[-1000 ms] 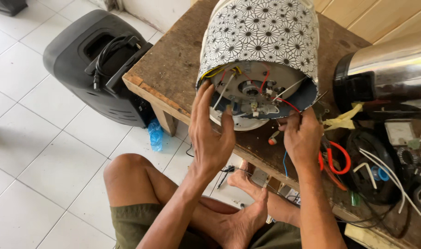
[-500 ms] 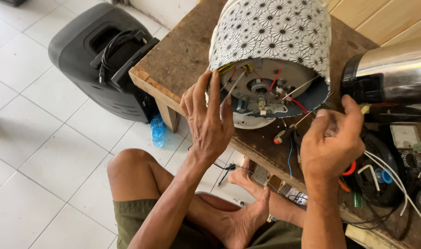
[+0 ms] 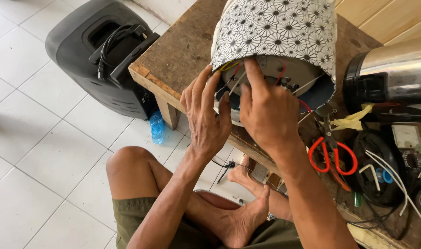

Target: The person sits on the floor and works on the internal wiring of a disassembled appliance. They use scissors to cut a piece of yellow tape and then apply it to the wires inside the device's casing.

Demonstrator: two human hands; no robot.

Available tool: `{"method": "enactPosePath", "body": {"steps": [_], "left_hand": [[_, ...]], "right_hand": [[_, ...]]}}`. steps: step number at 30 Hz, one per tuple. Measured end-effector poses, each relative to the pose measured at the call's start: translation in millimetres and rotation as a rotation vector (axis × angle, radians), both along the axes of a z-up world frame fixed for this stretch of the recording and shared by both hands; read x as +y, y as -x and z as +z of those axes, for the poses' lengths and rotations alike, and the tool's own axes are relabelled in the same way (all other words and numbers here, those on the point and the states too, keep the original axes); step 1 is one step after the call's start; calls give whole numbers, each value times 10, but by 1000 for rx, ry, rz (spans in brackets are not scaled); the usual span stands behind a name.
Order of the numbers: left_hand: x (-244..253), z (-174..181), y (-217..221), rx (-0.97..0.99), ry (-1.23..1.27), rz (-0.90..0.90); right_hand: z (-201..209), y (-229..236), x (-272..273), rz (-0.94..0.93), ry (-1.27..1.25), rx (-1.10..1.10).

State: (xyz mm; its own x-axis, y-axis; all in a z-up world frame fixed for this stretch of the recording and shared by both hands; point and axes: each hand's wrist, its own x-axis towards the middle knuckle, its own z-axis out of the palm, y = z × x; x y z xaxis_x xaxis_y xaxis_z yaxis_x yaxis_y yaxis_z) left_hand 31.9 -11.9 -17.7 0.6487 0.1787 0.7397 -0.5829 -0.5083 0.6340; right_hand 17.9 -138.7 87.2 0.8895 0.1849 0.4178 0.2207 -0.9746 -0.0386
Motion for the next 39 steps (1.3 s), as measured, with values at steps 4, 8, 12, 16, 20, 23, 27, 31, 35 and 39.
{"method": "enactPosePath", "body": {"steps": [4,8,12,16,20,23,27,31,35,39], "left_hand": [[39,-45,-27,7,18,-47],[97,-91,-55,55,-84,-62],[105,61,-127,219,-219,-143],[68,-23,-162,229,-234,-110],[49,-63,-128,241,-133,-131],[56,-132,-127,229,-148,-123],[191,-116,-118,195,-210,-143],[207,-203,-208,190,-314,-82],[131,-111,-303,280,-410,0],[112,76,-435,452,-413,-98]], "right_hand": [[109,-70,61,50,-9,106],[-19,-10,-18,18,310,39],[-145,21,-99,-20,480,-100],[-233,27,-120,0,477,-167],[-218,18,-60,16,464,-208],[-154,-46,-5,13,470,-93],[-123,-21,-8,-1,547,-80],[-166,9,-127,-17,629,-64],[-86,45,-97,-15,616,24],[-107,-4,-155,-28,595,70]]}}
